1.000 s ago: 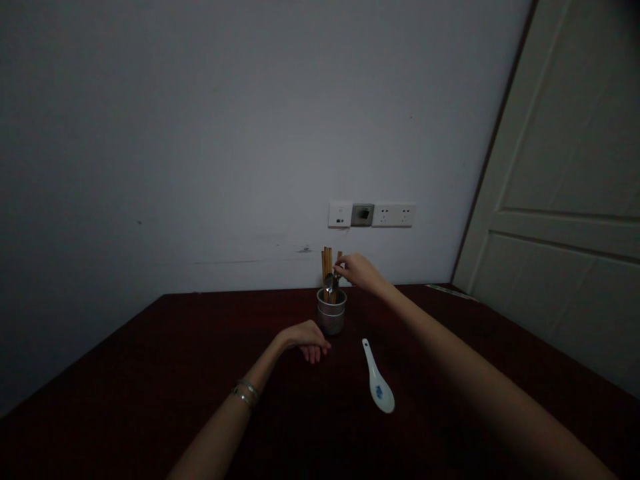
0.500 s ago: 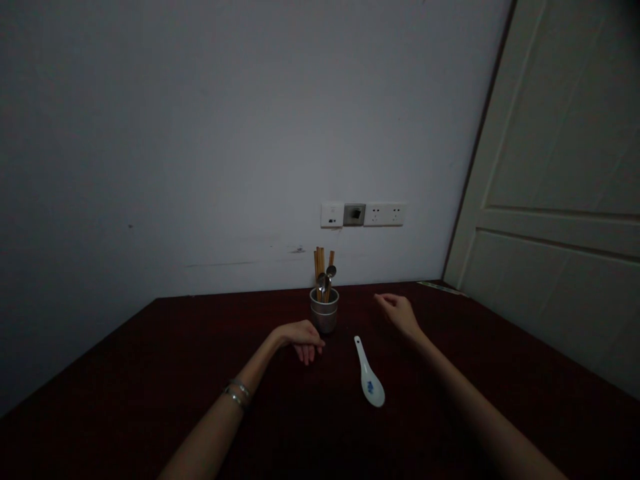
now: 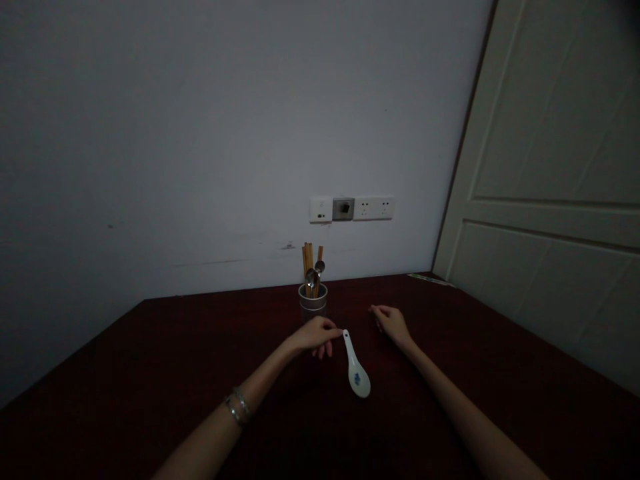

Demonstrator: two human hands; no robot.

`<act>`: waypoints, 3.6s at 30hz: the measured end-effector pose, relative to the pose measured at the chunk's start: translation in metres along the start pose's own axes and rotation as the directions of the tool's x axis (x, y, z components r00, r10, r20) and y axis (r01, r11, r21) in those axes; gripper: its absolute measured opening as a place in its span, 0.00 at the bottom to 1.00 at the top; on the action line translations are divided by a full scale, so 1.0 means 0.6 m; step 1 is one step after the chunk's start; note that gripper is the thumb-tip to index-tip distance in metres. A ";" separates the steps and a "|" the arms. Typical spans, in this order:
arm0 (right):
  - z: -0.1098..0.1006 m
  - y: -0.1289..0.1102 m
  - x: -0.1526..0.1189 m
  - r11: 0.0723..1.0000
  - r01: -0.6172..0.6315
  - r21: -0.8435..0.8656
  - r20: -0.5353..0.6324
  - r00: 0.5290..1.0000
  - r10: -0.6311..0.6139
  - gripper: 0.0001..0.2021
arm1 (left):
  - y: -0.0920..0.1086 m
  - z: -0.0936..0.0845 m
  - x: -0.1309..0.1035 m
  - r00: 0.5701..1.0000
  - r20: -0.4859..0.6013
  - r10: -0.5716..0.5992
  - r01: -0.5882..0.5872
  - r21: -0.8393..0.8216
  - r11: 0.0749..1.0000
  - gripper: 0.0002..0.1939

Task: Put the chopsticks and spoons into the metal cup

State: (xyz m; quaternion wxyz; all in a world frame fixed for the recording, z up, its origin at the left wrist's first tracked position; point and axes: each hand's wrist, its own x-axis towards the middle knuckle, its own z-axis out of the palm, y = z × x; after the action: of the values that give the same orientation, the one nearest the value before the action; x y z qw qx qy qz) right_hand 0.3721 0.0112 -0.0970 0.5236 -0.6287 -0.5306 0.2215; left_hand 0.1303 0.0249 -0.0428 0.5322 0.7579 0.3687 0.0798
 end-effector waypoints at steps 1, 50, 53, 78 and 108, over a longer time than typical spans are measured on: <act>0.000 0.001 0.000 1.000 0.001 -0.012 0.005 1.000 -0.001 0.21 | -0.002 0.010 0.007 0.999 -0.042 0.004 -0.005 -0.027 1.000 0.21; 0.057 -0.155 -0.042 0.955 -0.124 0.269 0.431 0.902 -0.004 0.17 | 0.093 -0.082 -0.092 0.784 -0.600 0.161 -0.406 -0.299 0.863 0.15; 0.068 -0.198 -0.074 0.925 -0.200 0.324 0.594 0.804 -0.034 0.19 | 0.090 -0.101 -0.100 0.744 -0.649 0.161 -0.441 -0.295 0.848 0.15; 0.047 -0.226 -0.066 0.982 -0.015 0.191 0.233 0.972 -0.031 0.15 | 0.078 -0.145 -0.134 0.898 -0.382 0.218 -0.235 0.002 0.972 0.11; 0.012 -0.349 0.000 0.633 0.729 -0.260 0.294 0.684 -0.668 0.13 | 0.025 -0.087 -0.077 0.941 0.339 -0.013 -0.003 0.048 0.999 0.22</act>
State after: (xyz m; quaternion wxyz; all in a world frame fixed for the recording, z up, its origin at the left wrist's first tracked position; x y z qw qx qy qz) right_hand 0.2753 -0.0089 0.0874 0.3979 -0.4356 -0.8060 -0.0468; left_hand 0.0777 0.0318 0.0045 0.5698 0.7718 0.2752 -0.0621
